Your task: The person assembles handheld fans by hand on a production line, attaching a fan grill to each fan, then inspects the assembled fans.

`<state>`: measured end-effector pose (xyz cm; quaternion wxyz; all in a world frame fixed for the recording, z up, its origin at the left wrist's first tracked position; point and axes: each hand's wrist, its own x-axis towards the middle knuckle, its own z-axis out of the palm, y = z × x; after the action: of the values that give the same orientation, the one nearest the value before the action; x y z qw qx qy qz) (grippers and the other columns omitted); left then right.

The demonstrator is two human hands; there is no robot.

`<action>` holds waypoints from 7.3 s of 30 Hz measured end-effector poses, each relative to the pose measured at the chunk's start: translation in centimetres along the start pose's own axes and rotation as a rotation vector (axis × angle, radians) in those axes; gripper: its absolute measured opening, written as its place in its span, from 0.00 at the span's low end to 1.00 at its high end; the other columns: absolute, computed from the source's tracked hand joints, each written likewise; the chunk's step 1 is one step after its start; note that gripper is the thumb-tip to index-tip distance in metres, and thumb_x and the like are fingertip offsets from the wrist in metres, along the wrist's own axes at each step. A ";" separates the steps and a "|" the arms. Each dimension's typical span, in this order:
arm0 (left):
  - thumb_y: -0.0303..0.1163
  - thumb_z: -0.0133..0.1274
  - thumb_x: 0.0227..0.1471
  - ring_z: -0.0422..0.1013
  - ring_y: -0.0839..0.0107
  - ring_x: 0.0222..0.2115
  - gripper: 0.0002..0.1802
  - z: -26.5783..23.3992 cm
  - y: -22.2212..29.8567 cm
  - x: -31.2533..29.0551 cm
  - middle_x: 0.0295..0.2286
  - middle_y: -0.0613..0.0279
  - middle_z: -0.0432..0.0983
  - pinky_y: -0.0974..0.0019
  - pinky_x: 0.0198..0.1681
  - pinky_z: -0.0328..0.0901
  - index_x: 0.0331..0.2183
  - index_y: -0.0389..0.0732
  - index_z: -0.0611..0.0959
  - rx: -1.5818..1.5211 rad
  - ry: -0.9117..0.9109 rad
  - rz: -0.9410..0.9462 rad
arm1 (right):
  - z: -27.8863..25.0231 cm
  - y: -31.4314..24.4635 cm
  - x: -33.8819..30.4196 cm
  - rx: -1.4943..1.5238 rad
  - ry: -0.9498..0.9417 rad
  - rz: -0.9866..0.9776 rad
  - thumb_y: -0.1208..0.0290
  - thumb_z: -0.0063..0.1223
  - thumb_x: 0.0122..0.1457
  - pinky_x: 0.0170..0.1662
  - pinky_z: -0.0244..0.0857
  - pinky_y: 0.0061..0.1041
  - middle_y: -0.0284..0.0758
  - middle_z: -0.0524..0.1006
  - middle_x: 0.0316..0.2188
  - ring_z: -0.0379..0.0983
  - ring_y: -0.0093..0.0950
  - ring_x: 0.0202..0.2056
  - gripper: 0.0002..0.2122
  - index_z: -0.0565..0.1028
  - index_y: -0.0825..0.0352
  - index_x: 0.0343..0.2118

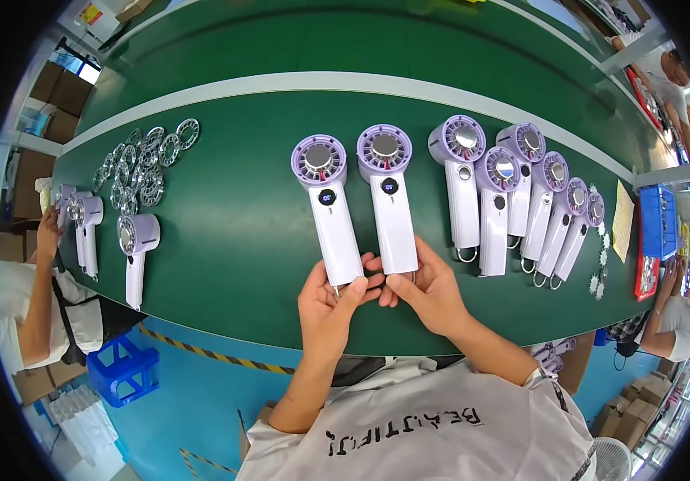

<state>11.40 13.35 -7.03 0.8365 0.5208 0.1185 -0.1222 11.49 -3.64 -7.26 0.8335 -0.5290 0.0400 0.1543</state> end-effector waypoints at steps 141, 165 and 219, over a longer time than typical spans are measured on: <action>0.32 0.50 0.59 0.70 0.67 0.52 0.46 0.2 -2.5 -0.2 0.62 0.38 0.61 0.55 0.57 0.66 0.70 0.37 0.46 -0.458 -0.132 0.079 | -1.3 -0.3 0.3 0.614 0.029 0.309 0.72 0.47 0.68 0.33 0.57 0.23 0.24 0.62 0.25 0.59 0.17 0.27 0.12 0.69 0.66 0.52; 0.32 0.52 0.58 0.72 0.69 0.47 0.45 0.5 -2.2 -0.7 0.66 0.43 0.56 0.60 0.53 0.69 0.70 0.37 0.49 -0.510 -0.129 0.081 | -0.4 -0.6 0.0 0.532 -0.023 0.257 0.73 0.47 0.68 0.32 0.57 0.22 0.24 0.63 0.24 0.60 0.16 0.26 0.18 0.67 0.68 0.60; 0.36 0.60 0.57 0.71 0.71 0.21 0.28 -0.7 -3.1 -7.5 0.28 0.57 0.73 0.65 0.20 0.70 0.52 0.32 0.68 0.068 0.070 0.037 | 0.1 2.9 -11.4 0.136 0.187 0.096 0.68 0.52 0.69 0.31 0.60 0.18 0.27 0.72 0.30 0.65 0.15 0.27 0.15 0.72 0.71 0.53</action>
<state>3.23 13.29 -7.49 0.8159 0.5549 0.1338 -0.0921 -0.24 -4.88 -7.09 0.8518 -0.4807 0.1534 0.1410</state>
